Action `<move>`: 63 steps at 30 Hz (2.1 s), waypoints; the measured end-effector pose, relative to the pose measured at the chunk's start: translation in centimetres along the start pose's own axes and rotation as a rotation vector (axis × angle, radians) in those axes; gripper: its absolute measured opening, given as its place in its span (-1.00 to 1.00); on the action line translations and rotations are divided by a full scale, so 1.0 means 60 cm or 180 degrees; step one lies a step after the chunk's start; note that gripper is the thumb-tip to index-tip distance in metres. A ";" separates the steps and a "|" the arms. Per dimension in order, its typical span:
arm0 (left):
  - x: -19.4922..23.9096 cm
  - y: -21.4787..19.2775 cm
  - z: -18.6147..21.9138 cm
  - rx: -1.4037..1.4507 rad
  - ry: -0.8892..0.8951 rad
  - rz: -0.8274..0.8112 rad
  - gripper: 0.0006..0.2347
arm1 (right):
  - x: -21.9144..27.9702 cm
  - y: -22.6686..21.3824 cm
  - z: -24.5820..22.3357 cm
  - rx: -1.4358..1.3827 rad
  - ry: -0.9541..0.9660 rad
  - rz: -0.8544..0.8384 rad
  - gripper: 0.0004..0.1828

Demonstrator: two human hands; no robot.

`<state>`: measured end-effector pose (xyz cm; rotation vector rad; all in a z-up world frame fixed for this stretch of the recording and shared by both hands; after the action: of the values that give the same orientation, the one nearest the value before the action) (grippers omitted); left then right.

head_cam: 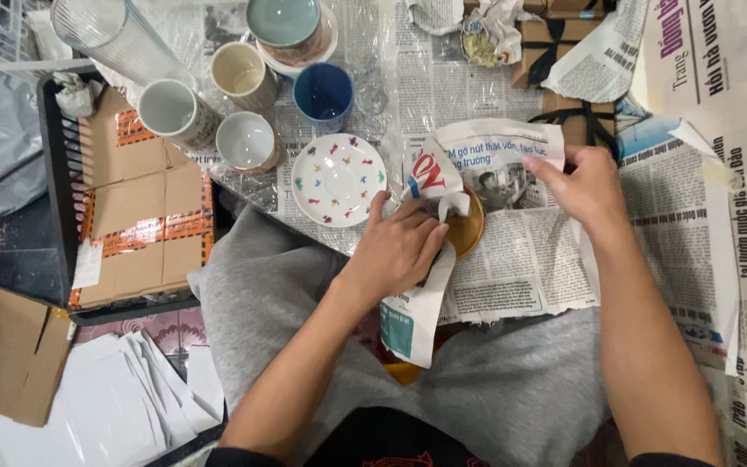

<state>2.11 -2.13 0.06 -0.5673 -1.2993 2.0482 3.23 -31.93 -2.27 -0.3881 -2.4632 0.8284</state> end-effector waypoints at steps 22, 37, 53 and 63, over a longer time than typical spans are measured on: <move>0.000 -0.030 -0.058 0.1364 -0.0012 -0.0009 -0.80 | 0.173 0.127 -0.126 0.1165 -0.1976 -0.1533 -0.43; -0.185 0.060 -0.138 0.1610 -0.1468 -0.0843 -0.08 | 0.192 0.129 -0.115 0.1857 -0.2790 -0.1759 0.13; -0.108 0.030 -0.045 0.0111 0.0289 0.0913 -0.72 | 0.186 0.141 -0.085 0.1795 -0.2895 -0.1423 -0.40; -0.069 0.018 -0.022 -0.0158 0.0453 0.1044 -0.65 | 0.188 0.155 -0.081 0.1969 -0.2809 -0.1543 -0.32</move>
<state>5.54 -4.58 -1.37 -0.9857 -1.2401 2.1915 -2.50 -17.76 -0.56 0.9427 -2.6124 1.6898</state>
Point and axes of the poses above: each hand's wrist, its own x-axis away from the middle knuckle, its own y-axis out of the palm, z = x × y, the point moved 3 cm from there along -x, towards the middle knuckle, and after that the axes turned 8 degrees about -x, right-handed, at the moved point
